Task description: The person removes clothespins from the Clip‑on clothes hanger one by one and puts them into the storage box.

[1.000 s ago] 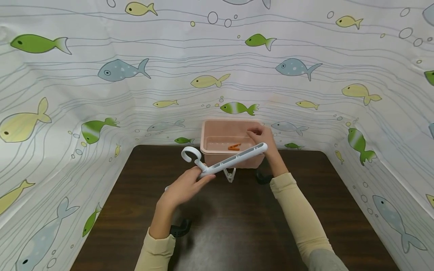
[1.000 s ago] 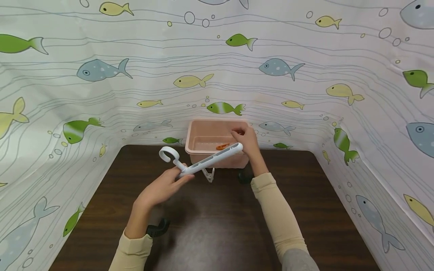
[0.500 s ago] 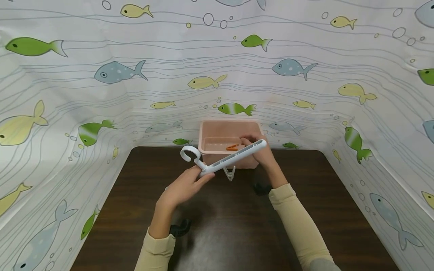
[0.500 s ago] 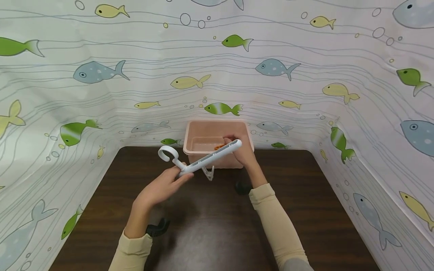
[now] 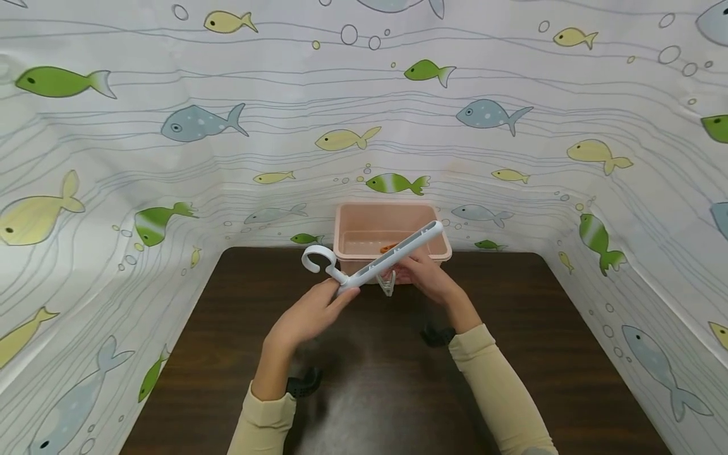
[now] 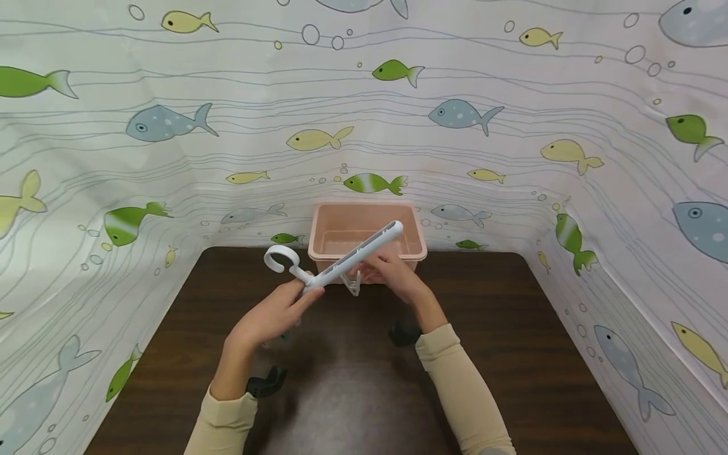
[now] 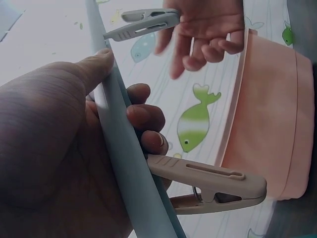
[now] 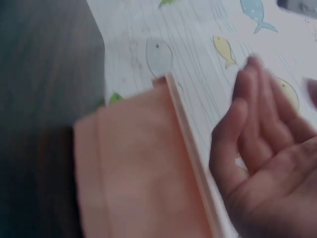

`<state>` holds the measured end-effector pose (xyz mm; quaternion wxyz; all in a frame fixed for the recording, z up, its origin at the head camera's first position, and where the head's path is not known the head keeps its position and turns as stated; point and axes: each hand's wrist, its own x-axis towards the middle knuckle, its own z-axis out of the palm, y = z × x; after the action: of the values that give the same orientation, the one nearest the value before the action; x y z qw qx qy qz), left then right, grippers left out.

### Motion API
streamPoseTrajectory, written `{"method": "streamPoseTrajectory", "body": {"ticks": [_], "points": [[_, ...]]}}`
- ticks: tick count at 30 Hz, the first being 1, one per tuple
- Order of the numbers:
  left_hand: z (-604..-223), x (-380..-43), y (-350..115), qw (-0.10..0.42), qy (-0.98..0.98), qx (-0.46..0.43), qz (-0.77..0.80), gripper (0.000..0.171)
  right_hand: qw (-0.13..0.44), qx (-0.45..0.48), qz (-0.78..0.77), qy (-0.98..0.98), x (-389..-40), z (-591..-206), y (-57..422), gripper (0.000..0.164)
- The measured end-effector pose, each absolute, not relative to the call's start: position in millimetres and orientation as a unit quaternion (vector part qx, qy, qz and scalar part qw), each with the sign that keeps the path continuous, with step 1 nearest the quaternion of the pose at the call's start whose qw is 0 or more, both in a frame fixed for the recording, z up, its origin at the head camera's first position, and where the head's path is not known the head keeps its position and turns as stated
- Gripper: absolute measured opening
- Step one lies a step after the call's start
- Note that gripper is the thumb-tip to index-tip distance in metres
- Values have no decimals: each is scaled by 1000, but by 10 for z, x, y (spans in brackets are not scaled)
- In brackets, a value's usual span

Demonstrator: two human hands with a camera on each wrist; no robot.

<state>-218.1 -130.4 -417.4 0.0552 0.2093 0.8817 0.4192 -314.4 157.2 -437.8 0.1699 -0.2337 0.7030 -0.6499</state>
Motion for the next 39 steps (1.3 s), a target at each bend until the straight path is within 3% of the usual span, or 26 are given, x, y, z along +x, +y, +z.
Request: {"method": "streamPoseTrajectory", "body": {"ticks": [6,21,32,39], "points": [[-4160,-2168,-1304,54,883,204,419,37,252,-287,-739,555,-2948,-4476,1504,50],[-4157,-2146,-1314,60,874,212,432,39,227,-329,-776,487,-2709,-4561,1433,46],[-4148,-2142,-1301,72,871,209,439,37,244,-309,-778,489,-2625,-4518,1445,49],[-4147,-2148,-1319,111,863,205,448,42,272,-314,-765,492,-2579,-4488,1503,51]]}}
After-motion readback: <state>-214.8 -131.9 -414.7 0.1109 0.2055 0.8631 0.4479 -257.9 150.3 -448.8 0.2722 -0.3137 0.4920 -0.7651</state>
